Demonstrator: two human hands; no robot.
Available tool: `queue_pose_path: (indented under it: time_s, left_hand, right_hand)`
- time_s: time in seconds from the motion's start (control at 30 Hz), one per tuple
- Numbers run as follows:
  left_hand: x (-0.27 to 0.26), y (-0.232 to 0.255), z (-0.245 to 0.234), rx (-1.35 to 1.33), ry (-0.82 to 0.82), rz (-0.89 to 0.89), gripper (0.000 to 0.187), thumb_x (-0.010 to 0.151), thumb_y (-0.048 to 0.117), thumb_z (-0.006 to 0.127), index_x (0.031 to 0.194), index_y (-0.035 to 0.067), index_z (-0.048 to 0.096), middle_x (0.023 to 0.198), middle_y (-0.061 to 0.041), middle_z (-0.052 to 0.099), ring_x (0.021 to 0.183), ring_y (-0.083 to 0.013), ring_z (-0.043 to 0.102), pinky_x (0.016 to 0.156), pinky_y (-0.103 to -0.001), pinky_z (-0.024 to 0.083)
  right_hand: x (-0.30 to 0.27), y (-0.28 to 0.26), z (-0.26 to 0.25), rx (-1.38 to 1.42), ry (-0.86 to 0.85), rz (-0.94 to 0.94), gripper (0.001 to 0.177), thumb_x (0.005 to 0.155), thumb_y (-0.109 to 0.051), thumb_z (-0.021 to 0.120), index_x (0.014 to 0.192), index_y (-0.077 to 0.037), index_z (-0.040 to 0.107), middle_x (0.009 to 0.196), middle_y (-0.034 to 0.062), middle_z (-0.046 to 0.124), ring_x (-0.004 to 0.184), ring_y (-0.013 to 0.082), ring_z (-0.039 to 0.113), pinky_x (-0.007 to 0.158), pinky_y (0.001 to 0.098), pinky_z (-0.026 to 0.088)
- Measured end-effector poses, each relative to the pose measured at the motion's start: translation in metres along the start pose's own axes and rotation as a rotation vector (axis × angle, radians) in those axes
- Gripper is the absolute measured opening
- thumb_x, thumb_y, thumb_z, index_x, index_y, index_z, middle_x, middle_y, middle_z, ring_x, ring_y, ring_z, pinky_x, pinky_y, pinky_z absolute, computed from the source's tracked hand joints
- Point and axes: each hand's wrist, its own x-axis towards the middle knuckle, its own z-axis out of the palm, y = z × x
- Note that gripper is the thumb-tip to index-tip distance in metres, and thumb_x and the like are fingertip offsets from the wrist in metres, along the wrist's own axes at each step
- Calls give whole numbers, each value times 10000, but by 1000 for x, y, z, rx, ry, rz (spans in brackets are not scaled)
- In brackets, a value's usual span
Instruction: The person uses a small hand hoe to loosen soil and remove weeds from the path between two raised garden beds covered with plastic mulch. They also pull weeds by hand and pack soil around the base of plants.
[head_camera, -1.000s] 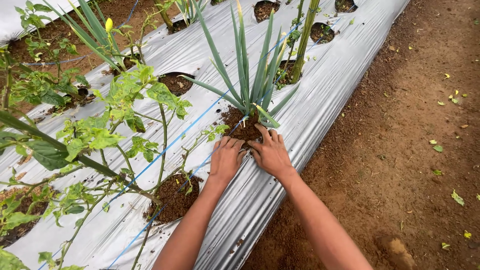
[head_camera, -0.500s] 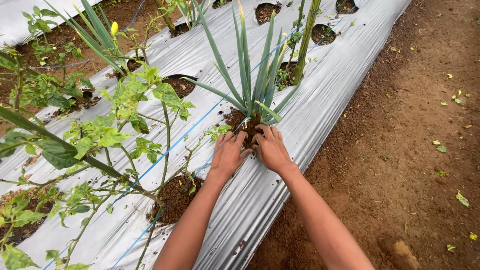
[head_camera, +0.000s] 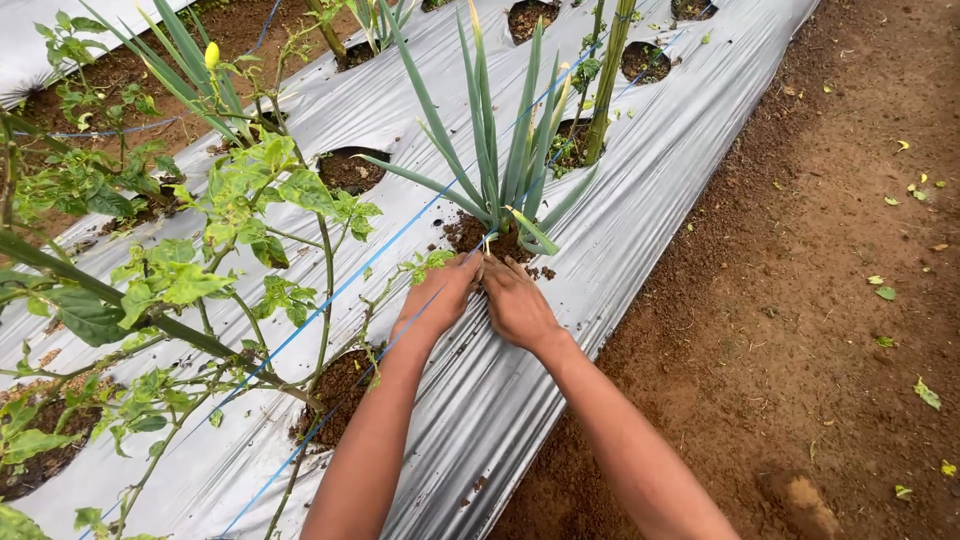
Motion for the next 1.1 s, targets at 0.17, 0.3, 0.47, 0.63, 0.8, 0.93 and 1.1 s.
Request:
queue_pose_path:
  time_s: [0.17, 0.3, 0.47, 0.63, 0.8, 0.93, 1.1]
  left_hand:
    - [-12, 16, -17, -3, 9, 32, 420, 1092, 80, 456, 1511, 111, 471, 1486, -231, 553, 1168, -470, 673, 880, -680, 627]
    - [13, -12, 17, 35, 48, 56, 394, 1085, 90, 456, 1475, 120, 505, 1482, -208, 556, 1157, -463, 680, 886, -659, 635]
    - [17, -23, 27, 30, 63, 92, 389, 1071, 135, 526, 1458, 112, 495, 1487, -214, 546, 1166, -508, 662, 968, -735, 553]
    - [9, -12, 11, -18, 87, 96, 380, 1054, 144, 560, 1426, 78, 517, 1453, -249, 560, 1127, -524, 675, 949, -735, 569]
    - [4, -3, 3, -164, 85, 127, 331, 1003, 135, 614, 1316, 45, 557, 1344, -291, 616, 1052, -570, 681, 919, -738, 567]
    - [18, -15, 23, -183, 94, 125, 260, 999, 147, 615, 1248, 79, 582, 1247, -250, 658, 1011, -544, 703, 857, -678, 600]
    - [46, -44, 54, -115, -8, -82, 478, 1066, 384, 528, 1495, 203, 421, 1417, -203, 565, 1220, -546, 610, 1019, -716, 523]
  right_hand:
    - [1, 35, 21, 74, 258, -20, 439, 889, -64, 570, 1323, -56, 633, 1320, 137, 665, 1280, 306, 614, 1128, 457, 437]
    - [-4, 4, 2, -43, 40, 173, 690, 909, -55, 423, 1590, -11, 329, 1652, 211, 335, 1547, 325, 278, 1272, 495, 188]
    - [-18, 13, 23, 86, 121, 132, 600, 880, -41, 474, 1478, -58, 520, 1501, 158, 545, 1472, 306, 426, 1218, 515, 258]
    - [-31, 44, 44, 231, 454, 368, 372, 930, -67, 619, 1276, -166, 710, 1250, 64, 715, 1283, 263, 607, 1155, 432, 408]
    - [-37, 15, 33, 476, 448, 721, 532, 972, 34, 555, 1497, -42, 516, 1519, 237, 507, 1434, 361, 464, 1218, 503, 352]
    - [-20, -16, 34, 515, 423, 751, 613, 948, 90, 507, 1542, -50, 446, 1573, 189, 462, 1474, 307, 422, 1241, 458, 334]
    - [-5, -66, -26, 520, 161, 486, 580, 927, 120, 486, 1497, 12, 471, 1535, 262, 479, 1471, 380, 415, 1259, 522, 305]
